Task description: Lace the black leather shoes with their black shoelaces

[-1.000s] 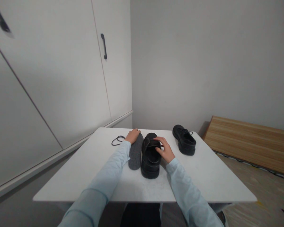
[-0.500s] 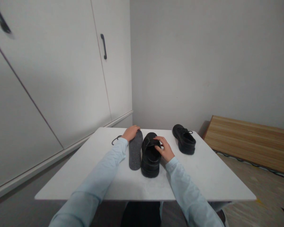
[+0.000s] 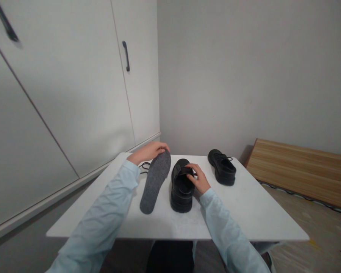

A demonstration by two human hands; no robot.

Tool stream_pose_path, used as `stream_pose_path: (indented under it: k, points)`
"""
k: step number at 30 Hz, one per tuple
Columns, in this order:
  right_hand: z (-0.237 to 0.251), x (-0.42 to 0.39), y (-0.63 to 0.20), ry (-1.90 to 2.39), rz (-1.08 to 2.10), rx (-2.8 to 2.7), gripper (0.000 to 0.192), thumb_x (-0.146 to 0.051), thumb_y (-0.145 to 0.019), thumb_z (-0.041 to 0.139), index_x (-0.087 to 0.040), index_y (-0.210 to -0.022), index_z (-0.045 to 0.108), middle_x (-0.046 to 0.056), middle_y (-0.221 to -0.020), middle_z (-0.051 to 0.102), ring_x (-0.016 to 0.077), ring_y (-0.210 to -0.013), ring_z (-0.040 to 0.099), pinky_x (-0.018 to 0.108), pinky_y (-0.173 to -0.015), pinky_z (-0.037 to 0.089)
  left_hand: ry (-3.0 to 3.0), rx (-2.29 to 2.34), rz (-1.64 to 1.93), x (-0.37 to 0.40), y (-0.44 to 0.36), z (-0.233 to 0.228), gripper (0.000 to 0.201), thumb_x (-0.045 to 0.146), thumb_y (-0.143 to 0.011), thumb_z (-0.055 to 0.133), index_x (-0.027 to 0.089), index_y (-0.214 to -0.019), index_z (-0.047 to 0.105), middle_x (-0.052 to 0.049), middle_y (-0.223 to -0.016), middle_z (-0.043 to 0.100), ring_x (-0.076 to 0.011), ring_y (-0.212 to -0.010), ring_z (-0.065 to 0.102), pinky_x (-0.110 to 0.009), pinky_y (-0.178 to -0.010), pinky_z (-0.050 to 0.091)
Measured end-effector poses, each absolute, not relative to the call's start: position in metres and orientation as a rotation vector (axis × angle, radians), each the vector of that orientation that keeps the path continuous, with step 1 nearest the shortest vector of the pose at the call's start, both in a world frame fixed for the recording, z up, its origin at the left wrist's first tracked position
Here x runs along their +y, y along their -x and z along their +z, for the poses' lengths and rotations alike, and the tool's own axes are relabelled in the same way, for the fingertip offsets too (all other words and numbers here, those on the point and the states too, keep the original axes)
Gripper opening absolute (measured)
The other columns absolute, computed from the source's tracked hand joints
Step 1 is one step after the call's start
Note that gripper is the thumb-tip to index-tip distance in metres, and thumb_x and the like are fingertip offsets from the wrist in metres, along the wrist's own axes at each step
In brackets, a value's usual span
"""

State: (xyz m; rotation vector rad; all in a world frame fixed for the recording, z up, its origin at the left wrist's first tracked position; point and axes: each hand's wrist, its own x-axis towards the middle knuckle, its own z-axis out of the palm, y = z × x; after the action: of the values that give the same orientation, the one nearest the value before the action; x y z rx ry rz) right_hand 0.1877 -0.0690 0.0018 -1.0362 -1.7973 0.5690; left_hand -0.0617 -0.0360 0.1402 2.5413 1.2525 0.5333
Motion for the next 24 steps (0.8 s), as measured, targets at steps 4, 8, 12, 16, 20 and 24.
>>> stream_pose_path:
  k: [4, 8, 12, 16, 20, 24]
  points:
    - [0.002, -0.069, -0.188, 1.037, 0.581, -1.797, 0.033, -0.018, -0.073, 0.055, -0.025, -0.105, 0.06, 0.007, -0.117, 0.055, 0.0253, -0.112, 0.05, 0.04, -0.086, 0.045, -2.486, 1.165, 0.682, -0.056, 0.064, 0.159, 0.027, 0.024, -0.085, 0.042, 0.018, -0.096, 0.066, -0.002, -0.096, 0.068, -0.015, -0.09, 0.059, -0.023, -0.084, 0.044]
    - [0.002, -0.068, -0.188, 1.029, 0.598, -1.785, 0.032, -0.019, -0.073, 0.055, -0.024, -0.104, 0.06, 0.006, -0.114, 0.057, 0.0247, -0.11, 0.051, 0.039, -0.085, 0.045, -2.434, 1.032, 0.853, -0.069, 0.055, 0.165, 0.027, 0.025, -0.086, 0.042, 0.015, -0.097, 0.065, -0.003, -0.097, 0.066, -0.0153, -0.091, 0.059, -0.025, -0.085, 0.044]
    - [0.0, -0.066, -0.188, 1.018, 0.604, -1.764, 0.031, -0.021, -0.072, 0.056, -0.025, -0.103, 0.061, 0.005, -0.112, 0.059, 0.0237, -0.107, 0.053, 0.038, -0.084, 0.045, -2.397, 0.929, 0.912, -0.076, 0.033, 0.157, 0.025, 0.021, -0.085, 0.042, 0.015, -0.096, 0.064, -0.003, -0.096, 0.067, -0.0154, -0.089, 0.06, -0.026, -0.083, 0.045]
    - [-0.005, -0.062, -0.188, 0.999, 0.614, -1.746, 0.032, -0.024, -0.072, 0.056, -0.025, -0.103, 0.061, 0.005, -0.112, 0.059, 0.0234, -0.105, 0.053, 0.036, -0.081, 0.047, -2.424, 0.948, 0.867, -0.077, 0.01, 0.135, 0.024, 0.017, -0.085, 0.043, 0.017, -0.096, 0.065, -0.003, -0.093, 0.068, -0.0154, -0.087, 0.061, -0.025, -0.081, 0.044]
    - [-0.007, -0.061, -0.187, 0.988, 0.622, -1.731, 0.035, -0.024, -0.072, 0.056, -0.025, -0.106, 0.061, 0.005, -0.111, 0.059, 0.0235, -0.105, 0.053, 0.034, -0.079, 0.047, -2.487, 0.869, 0.827, -0.076, -0.004, 0.113, 0.024, 0.014, -0.086, 0.043, 0.018, -0.096, 0.064, -0.002, -0.095, 0.069, -0.0148, -0.09, 0.062, -0.024, -0.083, 0.043]
    - [-0.006, -0.061, -0.186, 0.971, 0.61, -1.716, 0.033, -0.022, -0.071, 0.055, -0.023, -0.103, 0.061, 0.006, -0.108, 0.059, 0.0231, -0.102, 0.054, 0.032, -0.077, 0.047, -2.556, 0.874, 0.799, -0.079, -0.009, 0.104, 0.022, 0.013, -0.087, 0.043, 0.017, -0.095, 0.063, -0.004, -0.096, 0.069, -0.0157, -0.092, 0.062, -0.025, -0.084, 0.043]
